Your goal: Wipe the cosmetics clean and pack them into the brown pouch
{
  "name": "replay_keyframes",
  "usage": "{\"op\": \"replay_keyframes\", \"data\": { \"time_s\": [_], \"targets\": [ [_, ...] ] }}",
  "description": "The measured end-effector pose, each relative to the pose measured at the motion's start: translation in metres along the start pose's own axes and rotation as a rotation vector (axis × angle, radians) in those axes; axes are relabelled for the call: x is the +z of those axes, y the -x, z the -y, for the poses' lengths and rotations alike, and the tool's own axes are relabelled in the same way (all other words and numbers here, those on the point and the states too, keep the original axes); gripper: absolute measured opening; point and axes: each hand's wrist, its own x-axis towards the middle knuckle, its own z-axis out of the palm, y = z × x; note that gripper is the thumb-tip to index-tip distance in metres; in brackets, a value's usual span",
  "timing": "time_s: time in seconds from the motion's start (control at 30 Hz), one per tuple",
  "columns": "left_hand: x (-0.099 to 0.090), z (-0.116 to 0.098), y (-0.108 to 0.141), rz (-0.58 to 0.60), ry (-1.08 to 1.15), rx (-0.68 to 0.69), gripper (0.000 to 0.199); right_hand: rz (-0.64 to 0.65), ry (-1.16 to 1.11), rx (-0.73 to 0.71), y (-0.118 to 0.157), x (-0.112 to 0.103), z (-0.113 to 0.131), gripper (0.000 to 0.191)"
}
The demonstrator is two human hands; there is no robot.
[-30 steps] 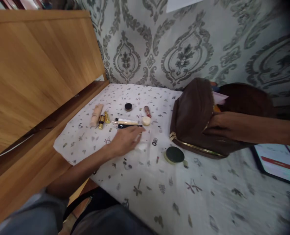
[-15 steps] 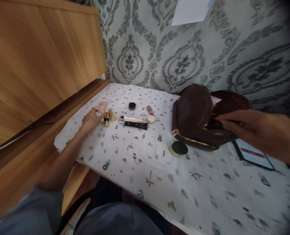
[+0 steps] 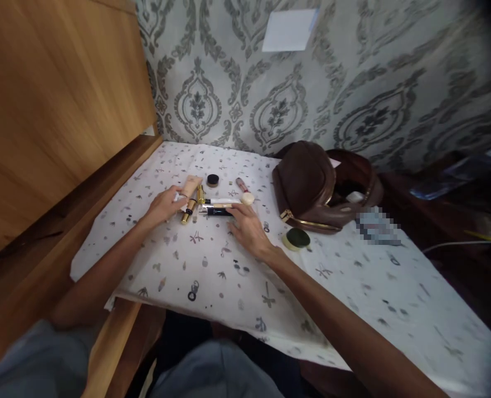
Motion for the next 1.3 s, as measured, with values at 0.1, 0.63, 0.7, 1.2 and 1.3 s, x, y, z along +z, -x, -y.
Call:
{"op": "replay_keyframes", "data": {
  "time_s": [0.1,0.63,0.7,1.2,1.3],
  "targets": [
    [0.005,0.005,0.001,-0.095,0.042,0.077,0.043,-0.040,0.021,0.067,0.003,0.012,0.005,0.040],
    [0.027,-0.070,0.030,-0.051,-0.414,0.573,0.030,-0.198,-0.183,0.351,0.008,0.019,-0.008,0.048],
    [0.031,-0.067,0.030,-0.076,-0.412,0.584,0.031,-0.189,-0.304,0.421,0.009,0.016,-0.007,0.046],
    [0.066,-0.125,0.047,-0.338,0.003,0.780,0.037,-0.115,-0.505,0.407,0.025,0.006,0.007,0.013],
    [0.082,-0.115,0.036,-0.326,-0.051,0.741,0.037,-0.072,-0.475,0.399,0.030,0.002,0.001,0.004]
  ]
}}
